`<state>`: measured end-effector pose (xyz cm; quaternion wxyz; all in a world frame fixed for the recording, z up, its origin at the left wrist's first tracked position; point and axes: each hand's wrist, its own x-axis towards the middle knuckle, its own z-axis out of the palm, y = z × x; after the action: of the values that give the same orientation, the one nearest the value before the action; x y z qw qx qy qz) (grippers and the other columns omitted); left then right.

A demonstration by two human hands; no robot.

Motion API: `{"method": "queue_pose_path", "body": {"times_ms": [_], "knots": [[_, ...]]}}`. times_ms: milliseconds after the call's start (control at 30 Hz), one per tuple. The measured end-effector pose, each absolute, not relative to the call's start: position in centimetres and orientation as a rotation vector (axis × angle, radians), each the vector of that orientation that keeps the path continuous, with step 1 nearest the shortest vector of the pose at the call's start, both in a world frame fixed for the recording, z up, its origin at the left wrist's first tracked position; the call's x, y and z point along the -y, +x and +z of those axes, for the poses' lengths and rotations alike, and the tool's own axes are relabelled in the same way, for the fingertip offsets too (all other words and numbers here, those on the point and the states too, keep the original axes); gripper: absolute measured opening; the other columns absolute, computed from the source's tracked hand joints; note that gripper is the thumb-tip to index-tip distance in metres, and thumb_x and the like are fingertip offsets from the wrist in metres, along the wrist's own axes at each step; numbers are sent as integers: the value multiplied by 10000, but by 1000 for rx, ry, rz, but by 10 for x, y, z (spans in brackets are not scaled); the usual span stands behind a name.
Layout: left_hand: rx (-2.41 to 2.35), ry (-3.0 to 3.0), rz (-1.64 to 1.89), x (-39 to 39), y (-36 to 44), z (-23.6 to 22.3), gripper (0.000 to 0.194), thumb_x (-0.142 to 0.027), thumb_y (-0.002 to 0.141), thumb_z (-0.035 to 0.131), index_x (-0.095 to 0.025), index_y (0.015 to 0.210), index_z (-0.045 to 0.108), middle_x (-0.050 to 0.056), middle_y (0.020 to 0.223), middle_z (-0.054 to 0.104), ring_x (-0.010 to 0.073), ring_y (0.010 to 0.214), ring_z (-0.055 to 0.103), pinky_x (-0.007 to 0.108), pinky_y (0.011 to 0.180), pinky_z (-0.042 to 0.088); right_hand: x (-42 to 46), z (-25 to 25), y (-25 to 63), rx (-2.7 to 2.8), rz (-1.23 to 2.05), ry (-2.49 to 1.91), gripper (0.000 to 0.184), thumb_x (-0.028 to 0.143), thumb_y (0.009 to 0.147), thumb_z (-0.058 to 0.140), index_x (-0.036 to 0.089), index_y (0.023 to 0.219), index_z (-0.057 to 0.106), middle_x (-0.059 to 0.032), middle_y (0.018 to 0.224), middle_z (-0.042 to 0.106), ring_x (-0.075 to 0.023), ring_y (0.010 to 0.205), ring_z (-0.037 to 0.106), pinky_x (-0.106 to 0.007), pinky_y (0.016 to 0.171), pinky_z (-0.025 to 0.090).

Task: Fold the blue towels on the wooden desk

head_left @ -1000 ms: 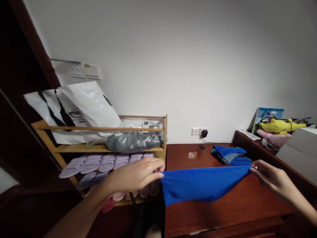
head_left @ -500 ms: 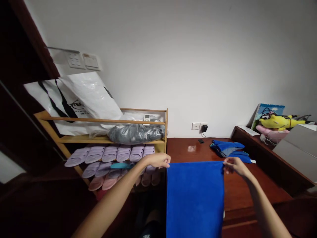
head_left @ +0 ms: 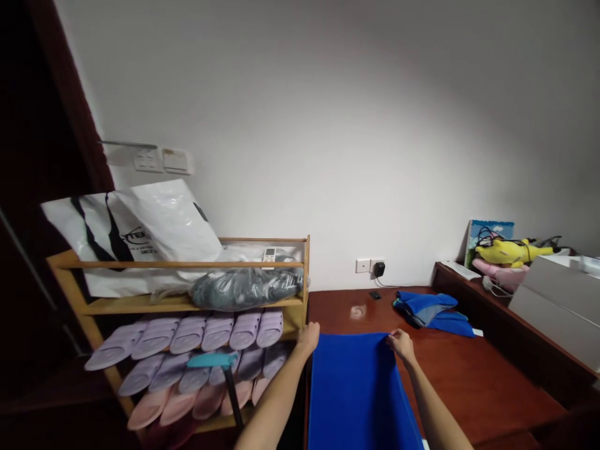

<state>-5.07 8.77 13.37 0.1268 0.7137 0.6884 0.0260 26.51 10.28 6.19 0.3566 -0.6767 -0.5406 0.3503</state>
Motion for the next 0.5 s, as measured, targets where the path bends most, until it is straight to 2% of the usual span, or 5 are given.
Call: {"method": "queue_pose_path", "body": {"times_ms": [100, 233, 300, 367, 500], "knots": [[-2118, 2090, 13, -97, -50, 115, 333, -377, 861, 556, -175, 1126, 547, 61, 1132, 586, 191, 966, 587, 411, 819, 512, -109, 49, 267, 1482, 851, -1728, 248, 331, 825, 532, 151, 982, 594, -40, 849, 701, -168, 801, 665, -374, 791, 524], [-2141, 2212, 22, -96, -36, 86, 375, -355, 880, 522, -183, 1213, 505, 91, 1226, 557, 231, 1075, 553, 472, 898, 471, -102, 25, 244, 1637, 781, -1618, 489, 313, 731, 506, 178, 1200, 525, -103, 1208, 628, -223, 1166, 545, -378, 964, 448], [-2093, 2305, 50, -89, -19, 67, 404, -234, 909, 419, -202, 1311, 440, 124, 1346, 489, 265, 1228, 452, 508, 996, 384, -94, 11, 215, 1735, 754, -1539, 593, 348, 725, 504, 181, 1292, 461, -102, 1346, 520, -216, 1260, 448, -373, 1040, 379], [-2013, 2374, 65, -82, 0, 46, 515, -123, 878, 317, -244, 1376, 369, 91, 1440, 401, 241, 1332, 330, 483, 1066, 307, -87, -2, 181, 1835, 742, -1461, 614, 375, 740, 500, 188, 1323, 444, -91, 1384, 477, -208, 1286, 414, -356, 1076, 332], [-2000, 2338, 65, -74, 11, 9, 584, -187, 854, 258, -248, 1433, 210, 28, 1513, 237, 196, 1384, 190, 442, 1109, 256, -83, -18, 135, 1948, 720, -1382, 583, 412, 814, 417, 211, 1362, 404, -69, 1431, 409, -217, 1335, 333, -391, 1104, 285]]}}
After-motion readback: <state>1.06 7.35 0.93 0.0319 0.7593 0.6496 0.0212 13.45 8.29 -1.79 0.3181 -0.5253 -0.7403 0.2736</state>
